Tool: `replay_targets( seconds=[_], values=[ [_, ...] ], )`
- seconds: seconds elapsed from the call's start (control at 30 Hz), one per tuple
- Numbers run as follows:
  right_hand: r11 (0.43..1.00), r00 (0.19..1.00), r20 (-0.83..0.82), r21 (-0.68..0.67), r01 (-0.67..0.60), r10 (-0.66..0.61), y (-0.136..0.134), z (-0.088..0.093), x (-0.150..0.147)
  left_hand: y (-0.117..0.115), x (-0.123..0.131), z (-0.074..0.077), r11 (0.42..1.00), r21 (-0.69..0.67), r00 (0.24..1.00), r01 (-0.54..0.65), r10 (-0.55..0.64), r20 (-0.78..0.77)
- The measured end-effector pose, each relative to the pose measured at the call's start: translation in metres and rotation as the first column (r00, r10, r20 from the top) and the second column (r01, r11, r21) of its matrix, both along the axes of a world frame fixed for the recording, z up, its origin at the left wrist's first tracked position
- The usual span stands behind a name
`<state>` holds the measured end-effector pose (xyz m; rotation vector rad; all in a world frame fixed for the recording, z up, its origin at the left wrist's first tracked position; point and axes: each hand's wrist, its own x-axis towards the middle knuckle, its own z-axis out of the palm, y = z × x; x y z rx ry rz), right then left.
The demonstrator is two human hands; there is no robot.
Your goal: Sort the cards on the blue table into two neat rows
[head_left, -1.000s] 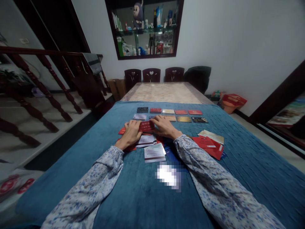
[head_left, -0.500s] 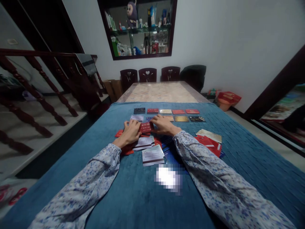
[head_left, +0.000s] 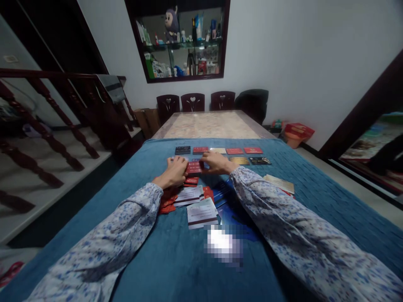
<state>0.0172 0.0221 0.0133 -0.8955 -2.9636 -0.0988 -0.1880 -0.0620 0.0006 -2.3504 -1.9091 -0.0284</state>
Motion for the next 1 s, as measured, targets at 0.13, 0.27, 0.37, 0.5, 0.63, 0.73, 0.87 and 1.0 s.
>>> replay_targets(
  seconds=[0.13, 0.27, 0.37, 0.5, 0.63, 0.73, 0.87, 1.0],
  values=[
    [1.000, 1.000, 0.009, 0.001, -0.006, 0.006, 0.014, 0.004, 0.000, 0.016, 0.001, 0.005, 1.000, -0.008, 1.000, 0.014, -0.014, -0.021],
    [0.999, 0.999, 0.010, 0.001, 0.053, -0.053, 0.027, 0.005, 0.000, 0.030, 0.004, 0.011, 1.000, -0.008, 0.999, 0.017, -0.017, -0.029],
    [0.997, 0.997, 0.013, 0.011, 0.077, -0.077, 0.036, 0.006, 0.000, 0.039, 0.007, 0.016, 1.000, -0.012, 0.999, 0.019, -0.020, -0.028],
    [0.997, 0.997, 0.025, 0.016, 0.074, -0.075, 0.046, 0.011, 0.000, 0.053, 0.009, 0.020, 1.000, -0.012, 0.999, 0.012, -0.013, -0.034],
    [0.995, 0.994, 0.050, 0.024, 0.094, -0.095, 0.058, 0.015, -0.001, 0.069, 0.008, 0.021, 1.000, -0.008, 1.000, 0.014, -0.014, -0.020],
    [0.994, 0.992, 0.063, 0.030, 0.110, -0.111, 0.068, 0.014, -0.001, 0.081, 0.007, 0.019, 1.000, -0.011, 1.000, 0.022, -0.023, -0.019],
    [0.991, 0.990, 0.058, 0.028, 0.128, -0.129, 0.080, 0.011, -0.003, 0.097, 0.006, 0.016, 1.000, -0.019, 1.000, 0.024, -0.025, -0.016],
    [0.989, 0.987, 0.062, 0.018, 0.148, -0.149, 0.092, 0.010, -0.006, 0.111, 0.005, 0.015, 0.999, -0.045, 1.000, 0.012, -0.013, -0.017]
  ],
)
